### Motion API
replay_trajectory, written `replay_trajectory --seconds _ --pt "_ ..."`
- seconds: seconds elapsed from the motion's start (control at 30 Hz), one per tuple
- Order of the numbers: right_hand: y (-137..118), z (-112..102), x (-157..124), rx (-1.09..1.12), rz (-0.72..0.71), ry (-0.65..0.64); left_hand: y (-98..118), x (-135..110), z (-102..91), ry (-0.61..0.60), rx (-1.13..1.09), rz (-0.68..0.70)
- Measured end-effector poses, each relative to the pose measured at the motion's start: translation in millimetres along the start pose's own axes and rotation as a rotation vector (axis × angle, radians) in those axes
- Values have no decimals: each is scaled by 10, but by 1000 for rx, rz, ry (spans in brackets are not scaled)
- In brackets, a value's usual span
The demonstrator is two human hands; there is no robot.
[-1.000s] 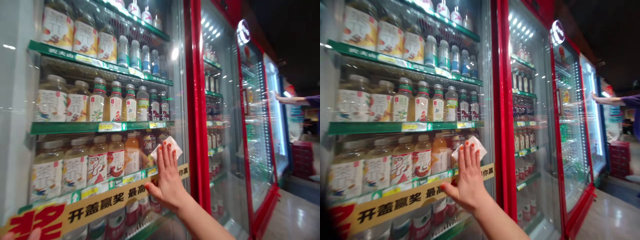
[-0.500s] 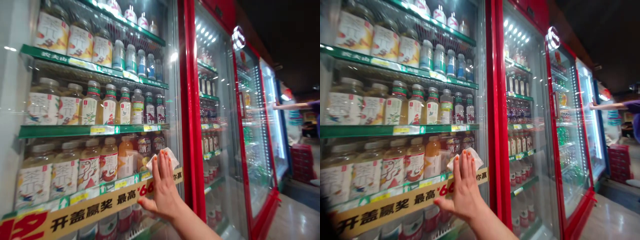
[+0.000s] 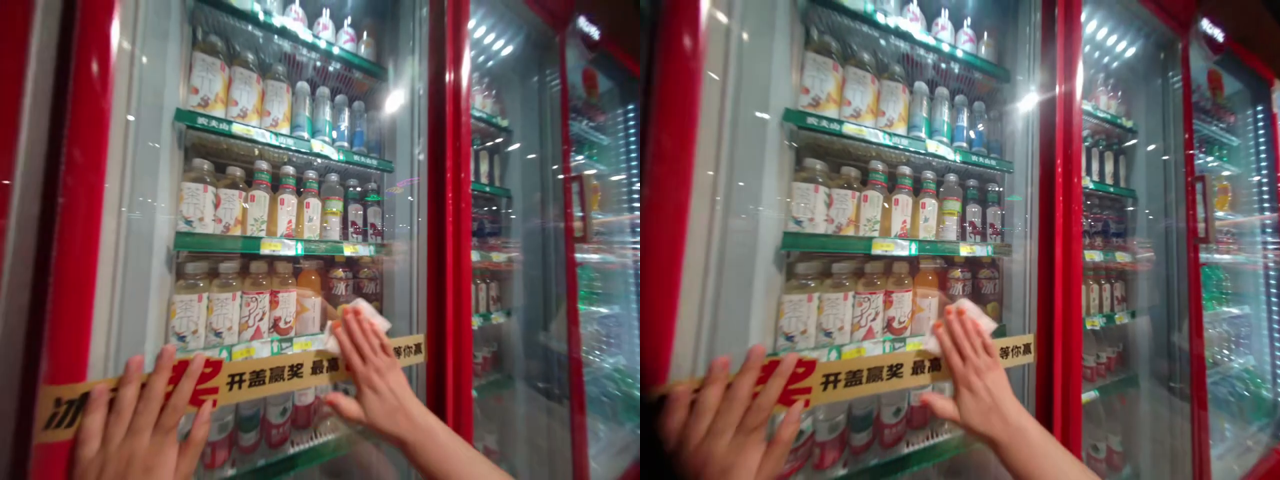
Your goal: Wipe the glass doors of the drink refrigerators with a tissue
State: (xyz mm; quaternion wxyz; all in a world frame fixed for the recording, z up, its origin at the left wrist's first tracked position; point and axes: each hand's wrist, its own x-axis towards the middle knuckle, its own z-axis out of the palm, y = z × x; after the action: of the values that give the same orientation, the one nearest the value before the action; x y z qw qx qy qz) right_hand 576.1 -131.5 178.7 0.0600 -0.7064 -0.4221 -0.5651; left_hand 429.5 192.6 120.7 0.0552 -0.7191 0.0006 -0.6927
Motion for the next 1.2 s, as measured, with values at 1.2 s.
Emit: replay_trajectory --seconds 1.2 --pt "-1481 273 1910 208 -710 92 -10 -183 -186 215 10 9"
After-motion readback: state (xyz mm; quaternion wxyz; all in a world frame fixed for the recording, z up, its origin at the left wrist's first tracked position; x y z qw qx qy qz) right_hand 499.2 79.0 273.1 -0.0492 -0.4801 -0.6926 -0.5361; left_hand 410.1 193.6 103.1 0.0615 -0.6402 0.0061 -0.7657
